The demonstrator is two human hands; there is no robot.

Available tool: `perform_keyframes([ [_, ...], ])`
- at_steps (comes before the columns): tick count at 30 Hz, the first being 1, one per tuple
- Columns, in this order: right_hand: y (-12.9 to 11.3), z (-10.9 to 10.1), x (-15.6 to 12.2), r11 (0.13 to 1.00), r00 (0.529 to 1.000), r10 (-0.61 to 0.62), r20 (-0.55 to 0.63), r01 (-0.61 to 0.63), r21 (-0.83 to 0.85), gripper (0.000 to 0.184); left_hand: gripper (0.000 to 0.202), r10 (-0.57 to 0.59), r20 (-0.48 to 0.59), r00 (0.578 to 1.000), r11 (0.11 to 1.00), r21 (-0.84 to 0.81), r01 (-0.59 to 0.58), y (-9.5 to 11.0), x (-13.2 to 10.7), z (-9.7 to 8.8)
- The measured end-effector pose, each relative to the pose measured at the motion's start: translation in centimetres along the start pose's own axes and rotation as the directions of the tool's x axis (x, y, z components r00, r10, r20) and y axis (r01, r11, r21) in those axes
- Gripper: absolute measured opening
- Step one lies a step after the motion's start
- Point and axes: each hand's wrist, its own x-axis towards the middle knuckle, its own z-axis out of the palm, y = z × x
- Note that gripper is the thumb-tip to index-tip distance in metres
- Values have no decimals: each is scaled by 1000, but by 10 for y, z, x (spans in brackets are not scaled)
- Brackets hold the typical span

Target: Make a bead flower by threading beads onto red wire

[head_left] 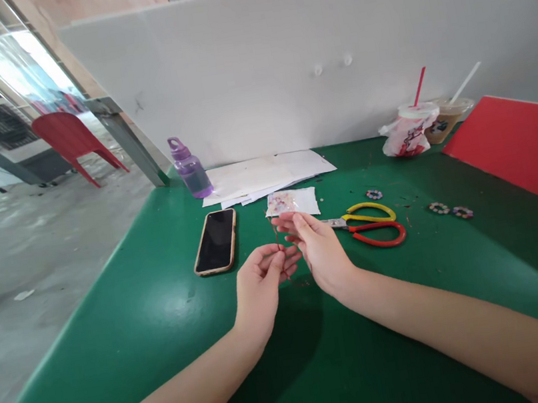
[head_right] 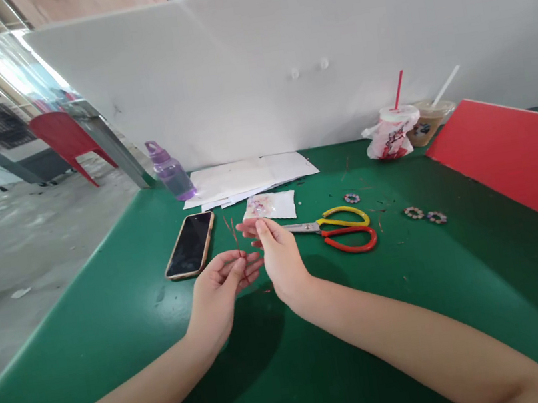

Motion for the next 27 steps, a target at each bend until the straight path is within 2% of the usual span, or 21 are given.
perform_keyframes([
  [8, 0, 6, -16, 997, 997, 28, 71, -22, -81, 30, 14, -58, -9, 998, 997, -55, 57, -5, -2, 4],
  [15, -3, 6, -19, 986, 985, 146, 92, -137, -91, 31, 15, -72, -12, 997, 995, -71, 71, -6, -3, 5],
  [22, -8, 7, -20, 983, 982, 151, 109, -139, -116, 31, 10, -74, -8, 997, 994, -86, 73, -6, -5, 6],
  [27, -5, 6, -20, 989, 991, 105, 82, -95, -115, 27, 13, -98, -12, 995, 989, -115, 96, -7, -6, 9],
])
